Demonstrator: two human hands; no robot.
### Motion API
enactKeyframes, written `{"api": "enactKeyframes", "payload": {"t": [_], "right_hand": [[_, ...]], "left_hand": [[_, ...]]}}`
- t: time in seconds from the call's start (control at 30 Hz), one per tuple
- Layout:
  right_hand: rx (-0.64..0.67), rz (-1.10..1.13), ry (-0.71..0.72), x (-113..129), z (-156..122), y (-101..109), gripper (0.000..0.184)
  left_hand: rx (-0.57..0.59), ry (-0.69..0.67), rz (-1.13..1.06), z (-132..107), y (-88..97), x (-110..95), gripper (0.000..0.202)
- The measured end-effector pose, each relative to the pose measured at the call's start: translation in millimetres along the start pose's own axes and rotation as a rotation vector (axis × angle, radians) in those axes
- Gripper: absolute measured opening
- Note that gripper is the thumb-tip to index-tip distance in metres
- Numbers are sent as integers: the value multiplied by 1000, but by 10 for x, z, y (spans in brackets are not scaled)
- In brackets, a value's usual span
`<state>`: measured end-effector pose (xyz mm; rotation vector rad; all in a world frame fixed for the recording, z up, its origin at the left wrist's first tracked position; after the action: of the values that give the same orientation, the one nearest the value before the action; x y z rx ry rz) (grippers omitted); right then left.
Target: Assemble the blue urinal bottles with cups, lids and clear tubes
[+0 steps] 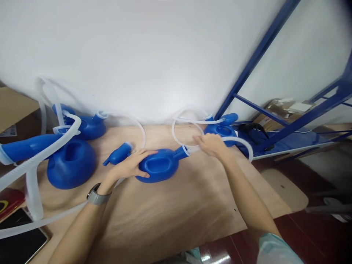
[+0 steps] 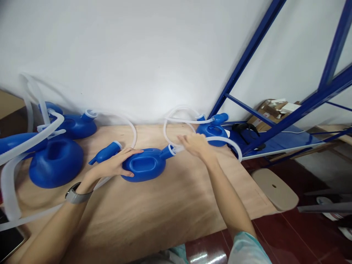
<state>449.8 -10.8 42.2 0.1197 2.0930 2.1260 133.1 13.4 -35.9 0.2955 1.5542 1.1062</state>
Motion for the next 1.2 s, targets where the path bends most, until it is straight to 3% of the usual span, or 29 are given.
{"api": "enactKeyframes", "payload": {"t": [0.1,0.2,0.37,0.53,0.8,1.07,1.2], "right_hand": [[72,84,137,391,-12,-226,65],[28,263,158,549,12,-370,65],[-104,596,186,541,58,-411,70],[-166,753,189,577,23,-400,73],[-22,780,123,648,-10,-472,70],[96,1169,83,616,85,-714,69],[71,1067,10,617,85,-702,56]], "left_hand": [[3,-7,16,-14,-37,78,98],[4,-23,9,-16,-78,153,102],[1,-59,-22,18,-121,168,105],[-19,-54,20,38,-154,153,106],[2,-16,24,36,-171,143,105],[-28,9,48,41,-193,124,103],[-57,16,87,36,-191,88,102]]}}
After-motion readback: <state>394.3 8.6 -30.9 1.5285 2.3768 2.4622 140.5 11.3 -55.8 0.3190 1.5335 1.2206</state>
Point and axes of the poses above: each hand's wrist, its own z-axis towards the middle knuckle, its own y-axis out of the back of the hand, x = y × z, the point moved 6 cm from there along z, towards the middle knuckle, and after that the axes turned 9 degrees about -y, right-handed, at the moved point
